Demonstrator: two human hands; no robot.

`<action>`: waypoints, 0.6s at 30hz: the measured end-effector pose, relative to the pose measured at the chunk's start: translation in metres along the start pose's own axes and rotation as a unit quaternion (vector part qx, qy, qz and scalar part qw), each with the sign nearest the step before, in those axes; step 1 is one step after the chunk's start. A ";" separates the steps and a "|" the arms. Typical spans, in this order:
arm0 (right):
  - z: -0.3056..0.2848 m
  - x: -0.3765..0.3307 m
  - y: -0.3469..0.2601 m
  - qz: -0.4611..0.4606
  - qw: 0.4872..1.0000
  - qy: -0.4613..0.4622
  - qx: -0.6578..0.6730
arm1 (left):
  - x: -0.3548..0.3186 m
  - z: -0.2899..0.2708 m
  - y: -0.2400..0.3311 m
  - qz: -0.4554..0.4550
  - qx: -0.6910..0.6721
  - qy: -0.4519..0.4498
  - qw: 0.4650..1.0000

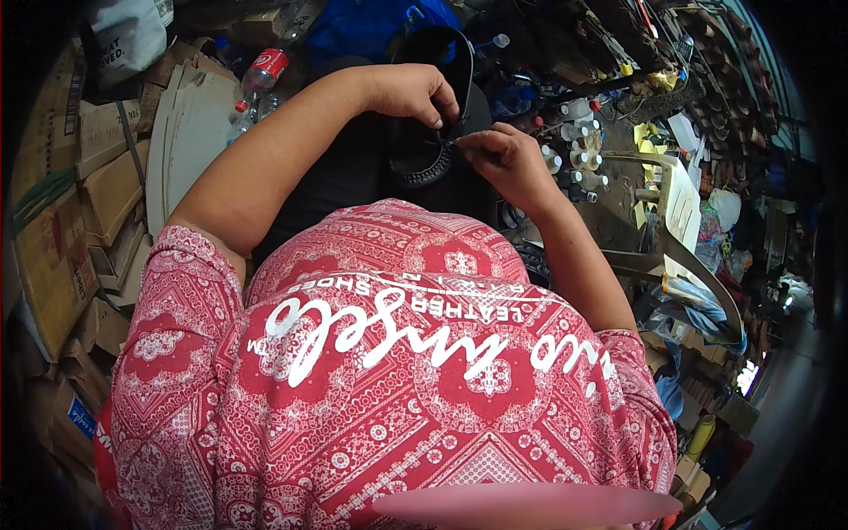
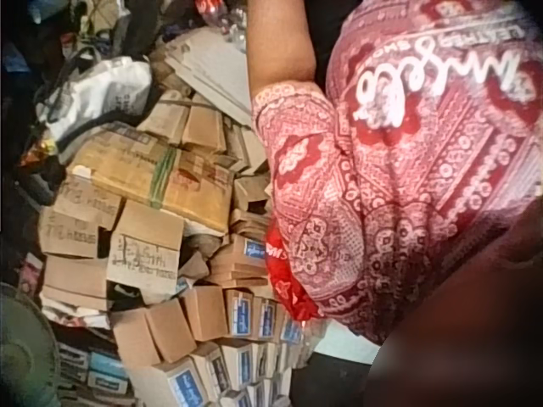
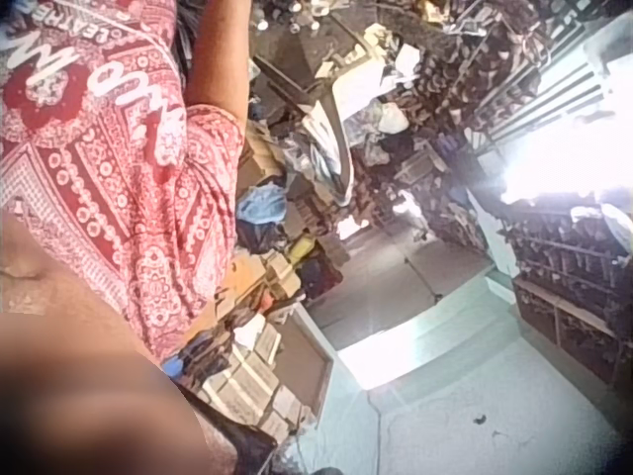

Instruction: The person sews the upper part of a black shoe using a needle and thread.

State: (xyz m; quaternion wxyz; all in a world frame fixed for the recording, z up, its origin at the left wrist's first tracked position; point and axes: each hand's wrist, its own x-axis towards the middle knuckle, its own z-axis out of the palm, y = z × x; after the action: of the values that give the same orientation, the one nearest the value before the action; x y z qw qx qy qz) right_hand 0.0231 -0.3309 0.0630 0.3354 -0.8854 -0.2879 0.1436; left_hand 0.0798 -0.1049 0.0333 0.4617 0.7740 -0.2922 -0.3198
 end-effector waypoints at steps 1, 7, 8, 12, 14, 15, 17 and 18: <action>-0.001 0.001 0.001 0.000 1.000 0.000 0.000 | 0.002 0.000 0.000 0.000 0.001 0.003 1.000; -0.008 0.004 -0.008 -0.014 0.998 -0.023 -0.050 | 0.002 0.003 -0.007 0.031 0.009 0.029 0.999; -0.007 0.004 -0.008 -0.010 0.998 -0.020 -0.057 | 0.001 0.003 -0.007 0.041 0.014 0.032 0.999; -0.006 0.009 -0.008 -0.018 0.998 -0.010 -0.062 | 0.004 0.002 -0.003 0.012 -0.002 0.011 1.000; -0.008 0.009 -0.007 -0.009 0.999 -0.016 -0.049 | 0.002 0.002 -0.006 0.028 0.004 0.019 0.999; -0.009 0.009 -0.008 0.001 0.999 -0.023 -0.037 | 0.001 0.002 -0.008 0.027 0.004 0.019 0.999; -0.012 0.009 -0.011 0.008 0.998 -0.029 -0.046 | -0.002 0.001 -0.004 0.003 -0.011 0.010 1.000; -0.013 0.009 -0.011 0.014 0.998 -0.035 -0.056 | -0.002 0.001 -0.004 0.002 -0.011 0.010 1.000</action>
State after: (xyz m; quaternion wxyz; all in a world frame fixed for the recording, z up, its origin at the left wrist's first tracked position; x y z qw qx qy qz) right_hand 0.0314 -0.3249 0.0793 0.2729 -0.9013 -0.2945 0.1625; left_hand 0.0786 -0.1022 0.0302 0.4739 0.7714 -0.2856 -0.3143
